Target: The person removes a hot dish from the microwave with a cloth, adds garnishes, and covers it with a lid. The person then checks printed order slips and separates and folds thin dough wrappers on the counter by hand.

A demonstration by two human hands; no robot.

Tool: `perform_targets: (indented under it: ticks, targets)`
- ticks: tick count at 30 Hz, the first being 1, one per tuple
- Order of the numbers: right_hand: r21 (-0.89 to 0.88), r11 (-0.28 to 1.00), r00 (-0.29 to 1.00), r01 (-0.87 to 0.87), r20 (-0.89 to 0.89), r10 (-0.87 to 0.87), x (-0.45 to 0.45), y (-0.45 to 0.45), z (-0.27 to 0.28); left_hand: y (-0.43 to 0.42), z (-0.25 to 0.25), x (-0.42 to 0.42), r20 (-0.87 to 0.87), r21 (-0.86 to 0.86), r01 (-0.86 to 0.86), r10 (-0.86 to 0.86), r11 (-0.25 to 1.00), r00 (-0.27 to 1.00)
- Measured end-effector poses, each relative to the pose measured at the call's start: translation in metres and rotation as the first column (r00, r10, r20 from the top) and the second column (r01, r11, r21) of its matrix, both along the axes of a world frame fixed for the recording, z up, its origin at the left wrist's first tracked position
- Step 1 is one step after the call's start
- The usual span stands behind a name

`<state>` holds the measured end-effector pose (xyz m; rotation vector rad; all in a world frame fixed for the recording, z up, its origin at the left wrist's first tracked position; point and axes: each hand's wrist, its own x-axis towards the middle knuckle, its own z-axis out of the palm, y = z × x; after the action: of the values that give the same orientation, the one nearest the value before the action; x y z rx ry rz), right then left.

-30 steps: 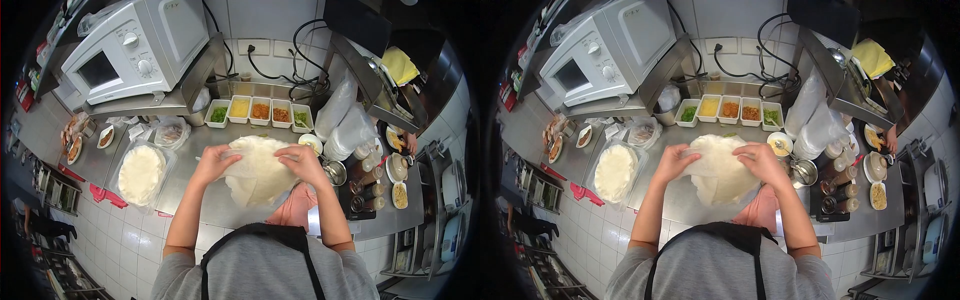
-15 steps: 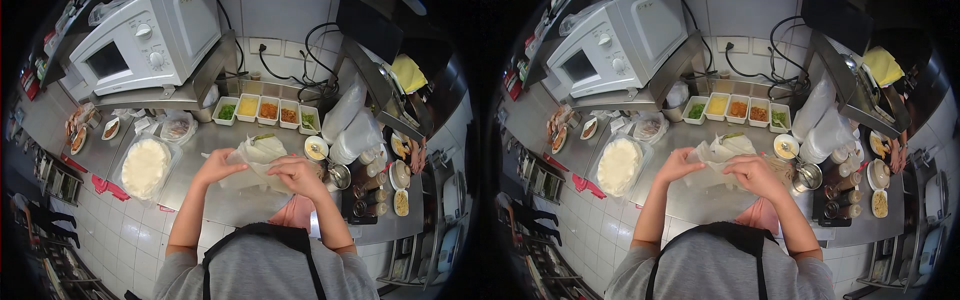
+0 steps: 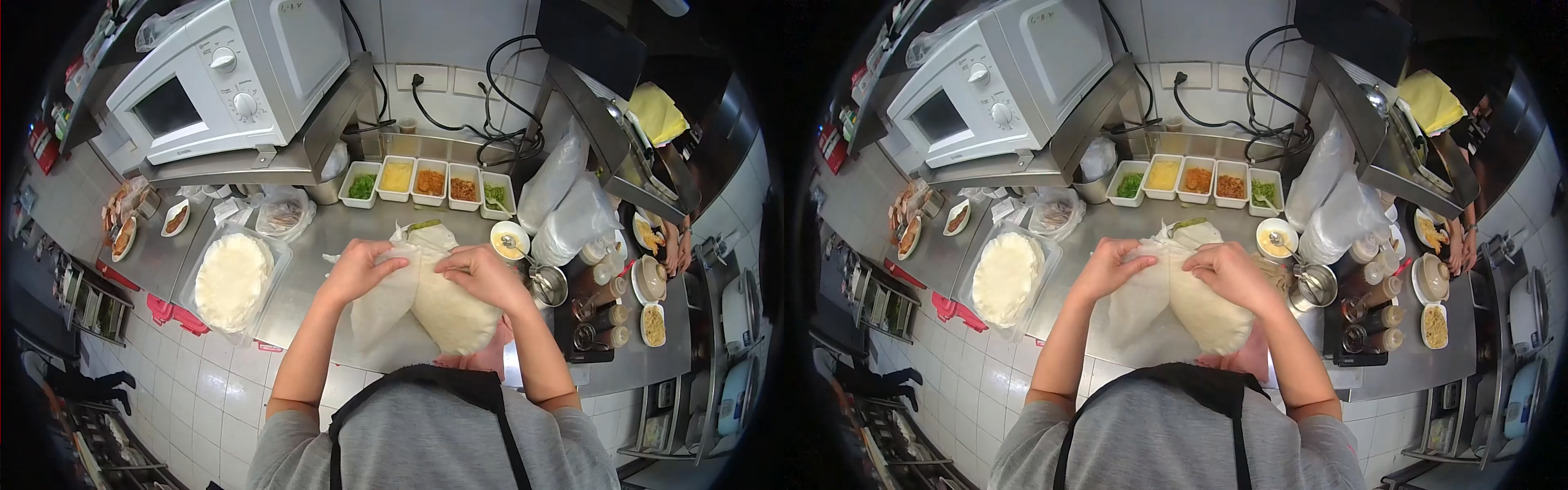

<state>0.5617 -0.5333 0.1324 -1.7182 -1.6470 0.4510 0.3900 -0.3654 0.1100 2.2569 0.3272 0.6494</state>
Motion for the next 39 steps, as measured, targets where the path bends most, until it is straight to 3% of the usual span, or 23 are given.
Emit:
perform_targets:
  ticks: [2, 8, 11, 14, 17, 22, 25, 26, 28, 32, 39]
  targets:
    - [0.011, 0.999, 0.997, 0.032, -0.066, -0.031, 0.006, -0.005, -0.002, 0.005, 0.004, -0.009, -0.100, -0.001, -0.085, 0.085, 0.996, 0.991]
    - [-0.012, 0.989, 0.958, 0.146, -0.248, -0.144, 0.021, -0.022, 0.007, 0.020, -0.016, -0.037, 0.009, -0.191, -0.256, 0.263, 0.948, 0.965]
    - [-0.024, 0.989, 0.960, 0.144, -0.239, -0.146, 0.018, -0.023, 0.013, 0.026, -0.037, -0.048, 0.040, -0.338, -0.227, 0.255, 0.913, 0.966]
    - [0.085, 0.996, 0.987, 0.014, -0.159, 0.000, 0.008, -0.016, 0.010, 0.020, -0.039, -0.044, 0.138, -0.432, 0.020, 0.044, 0.902, 0.990]
    - [0.094, 0.991, 0.992, -0.100, -0.068, 0.107, -0.009, -0.004, 0.011, 0.011, -0.022, -0.025, -0.094, -0.308, 0.021, -0.052, 0.951, 0.994]
    - [0.188, 0.974, 0.987, -0.124, 0.126, 0.101, -0.017, -0.002, 0.019, -0.002, -0.011, -0.005, -0.131, -0.208, 0.005, -0.033, 0.978, 0.991]
    - [0.067, 0.995, 0.963, -0.078, 0.264, 0.058, -0.021, 0.002, 0.006, -0.006, -0.005, 0.001, -0.166, -0.052, 0.023, -0.032, 0.998, 0.986]
    - [0.011, 0.998, 0.976, -0.059, 0.212, 0.055, -0.017, 0.004, 0.002, -0.006, -0.004, 0.003, -0.185, 0.019, 0.026, -0.022, 0.999, 0.982]
    - [-0.103, 0.994, 0.993, -0.038, 0.108, 0.049, -0.009, 0.011, -0.003, -0.002, -0.005, 0.002, -0.134, 0.002, 0.023, -0.023, 1.000, 0.991]
    - [-0.062, 0.997, 0.999, -0.035, 0.003, 0.035, 0.005, 0.000, -0.003, 0.016, -0.013, -0.011, -0.008, -0.009, -0.036, 0.036, 0.999, 0.999]
    - [-0.111, 0.994, 0.960, -0.007, -0.279, -0.024, 0.017, -0.017, 0.018, 0.030, -0.021, -0.040, 0.047, -0.189, -0.217, 0.229, 0.958, 0.972]
